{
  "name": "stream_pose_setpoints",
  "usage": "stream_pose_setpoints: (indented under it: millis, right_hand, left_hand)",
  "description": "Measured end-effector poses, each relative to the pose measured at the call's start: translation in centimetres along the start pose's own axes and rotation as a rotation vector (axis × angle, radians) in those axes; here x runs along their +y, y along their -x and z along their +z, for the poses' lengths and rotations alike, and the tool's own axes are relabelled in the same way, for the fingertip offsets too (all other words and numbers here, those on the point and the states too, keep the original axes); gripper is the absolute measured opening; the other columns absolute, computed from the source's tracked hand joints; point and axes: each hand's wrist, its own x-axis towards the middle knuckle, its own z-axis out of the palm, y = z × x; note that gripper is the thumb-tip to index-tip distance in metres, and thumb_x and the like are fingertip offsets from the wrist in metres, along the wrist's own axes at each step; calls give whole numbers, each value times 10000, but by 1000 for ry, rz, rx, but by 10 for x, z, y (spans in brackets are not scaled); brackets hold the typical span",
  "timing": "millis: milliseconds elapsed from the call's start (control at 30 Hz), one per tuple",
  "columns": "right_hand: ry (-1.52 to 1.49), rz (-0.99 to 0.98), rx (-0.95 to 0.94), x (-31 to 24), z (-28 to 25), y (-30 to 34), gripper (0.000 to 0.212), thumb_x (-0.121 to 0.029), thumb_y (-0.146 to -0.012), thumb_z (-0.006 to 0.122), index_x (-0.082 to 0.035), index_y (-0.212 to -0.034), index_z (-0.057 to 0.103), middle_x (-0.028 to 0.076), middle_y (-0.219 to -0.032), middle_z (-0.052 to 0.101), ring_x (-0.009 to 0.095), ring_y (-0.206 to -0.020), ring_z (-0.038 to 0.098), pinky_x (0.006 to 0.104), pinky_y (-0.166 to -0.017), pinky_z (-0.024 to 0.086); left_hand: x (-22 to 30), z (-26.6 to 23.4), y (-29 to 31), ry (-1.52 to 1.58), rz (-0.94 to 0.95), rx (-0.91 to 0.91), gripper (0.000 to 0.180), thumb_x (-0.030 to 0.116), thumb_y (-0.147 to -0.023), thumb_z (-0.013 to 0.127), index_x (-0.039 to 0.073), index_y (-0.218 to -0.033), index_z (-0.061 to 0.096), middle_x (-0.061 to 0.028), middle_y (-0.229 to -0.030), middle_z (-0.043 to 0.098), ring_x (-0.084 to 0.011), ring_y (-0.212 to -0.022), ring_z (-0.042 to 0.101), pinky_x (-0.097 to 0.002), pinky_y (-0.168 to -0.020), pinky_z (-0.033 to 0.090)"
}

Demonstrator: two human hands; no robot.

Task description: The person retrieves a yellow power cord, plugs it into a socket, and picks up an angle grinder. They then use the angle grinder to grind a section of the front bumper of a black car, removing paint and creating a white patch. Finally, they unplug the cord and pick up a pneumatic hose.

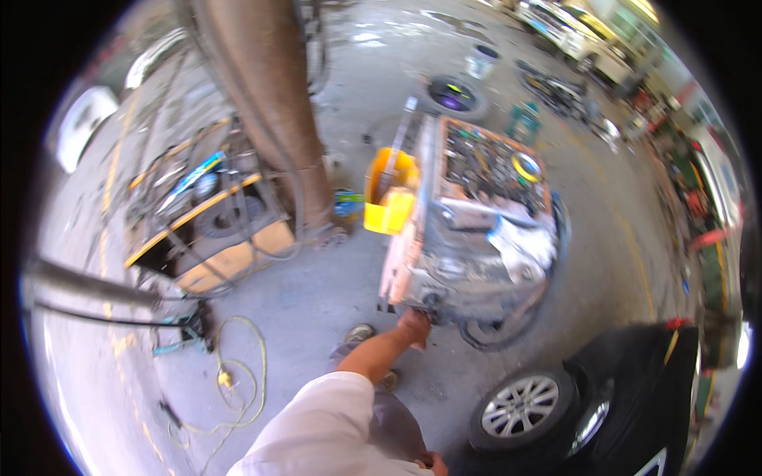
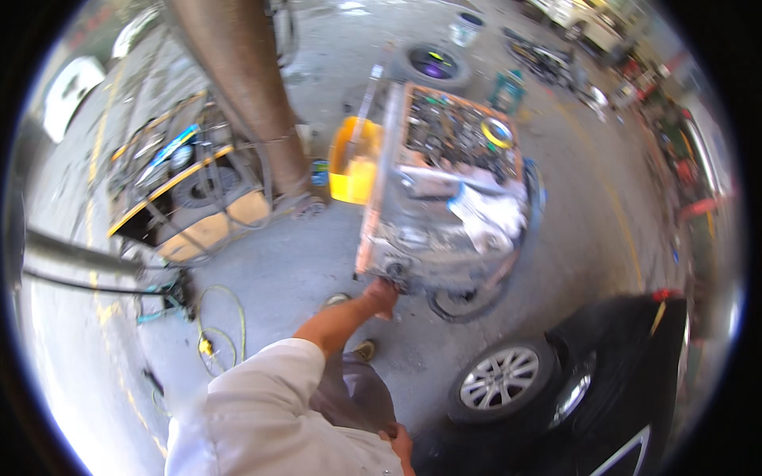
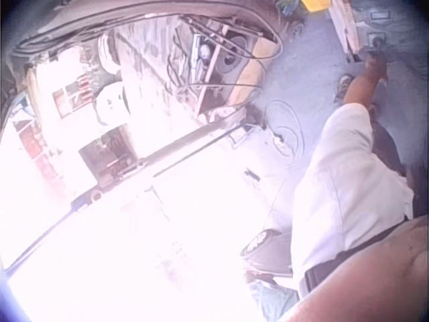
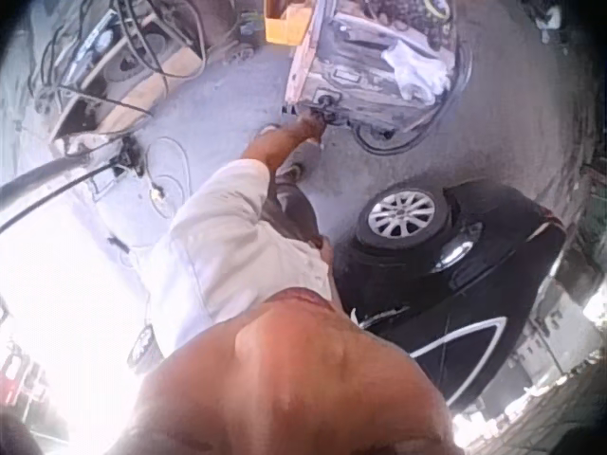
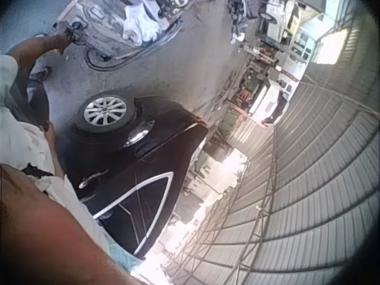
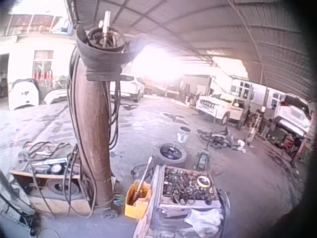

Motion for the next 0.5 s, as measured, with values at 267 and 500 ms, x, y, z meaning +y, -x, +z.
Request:
stream_pose_setpoints:
  millis: [267,500]
  right_hand:
    - [-18,-162,-82,17,-78,-81,599,-366,-784,893,15,-1168,634,126,-859,762,212,-763,726,350,-725,562]
    - [136,-48,73,-165,-119,25,416,-214,-821,753,16,-1152,647,174,-894,736,274,-814,716,393,-766,556]
  left_hand:
    - [-2,38,11,77,-25,304,524,227,-755,726,20,-1212,574,-152,-1159,674,-332,-1126,637,-444,-1037,425]
    - [-13,46,86,151,91,219,475,247,-829,641,52,-1254,559,-154,-1130,669,-318,-981,686,-420,-882,513]
